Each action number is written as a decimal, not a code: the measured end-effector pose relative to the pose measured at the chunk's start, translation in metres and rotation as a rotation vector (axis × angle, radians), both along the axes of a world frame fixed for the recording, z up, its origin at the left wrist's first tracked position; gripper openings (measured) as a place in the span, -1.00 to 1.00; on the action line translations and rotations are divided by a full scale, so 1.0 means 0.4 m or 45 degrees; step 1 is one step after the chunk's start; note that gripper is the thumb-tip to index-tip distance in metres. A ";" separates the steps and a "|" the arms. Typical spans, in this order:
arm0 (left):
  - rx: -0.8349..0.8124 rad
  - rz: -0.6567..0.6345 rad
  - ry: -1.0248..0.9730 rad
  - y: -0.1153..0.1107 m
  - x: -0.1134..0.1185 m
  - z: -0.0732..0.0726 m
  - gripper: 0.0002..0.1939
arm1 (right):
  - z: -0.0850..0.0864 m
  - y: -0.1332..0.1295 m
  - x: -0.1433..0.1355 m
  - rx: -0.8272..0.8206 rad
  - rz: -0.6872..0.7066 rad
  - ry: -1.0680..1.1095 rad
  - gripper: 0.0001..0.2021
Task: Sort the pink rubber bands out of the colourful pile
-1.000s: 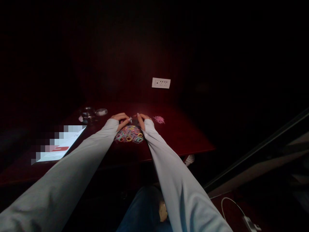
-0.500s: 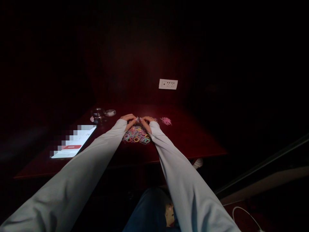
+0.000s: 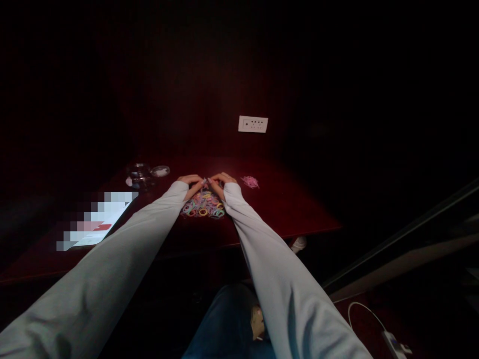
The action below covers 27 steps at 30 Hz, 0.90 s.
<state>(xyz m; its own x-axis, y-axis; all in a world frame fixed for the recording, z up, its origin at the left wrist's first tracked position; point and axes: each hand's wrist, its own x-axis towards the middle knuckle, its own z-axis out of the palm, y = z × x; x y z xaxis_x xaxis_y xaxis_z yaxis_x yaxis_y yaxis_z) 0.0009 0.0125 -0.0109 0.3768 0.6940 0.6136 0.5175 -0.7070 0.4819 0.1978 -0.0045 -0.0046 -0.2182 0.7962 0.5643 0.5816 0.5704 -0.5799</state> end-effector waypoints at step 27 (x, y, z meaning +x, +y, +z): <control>-0.043 -0.016 -0.068 -0.022 0.008 0.022 -0.56 | -0.017 0.024 0.007 0.002 -0.099 0.186 -0.48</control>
<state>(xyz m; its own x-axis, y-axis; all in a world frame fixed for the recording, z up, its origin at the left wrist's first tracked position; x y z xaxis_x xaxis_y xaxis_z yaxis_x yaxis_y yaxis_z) 0.0040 0.0038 -0.0020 0.3529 0.7098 0.6097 0.4814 -0.6965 0.5321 0.2005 0.0052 -0.0114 -0.0718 0.8067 0.5866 0.5338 0.5279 -0.6606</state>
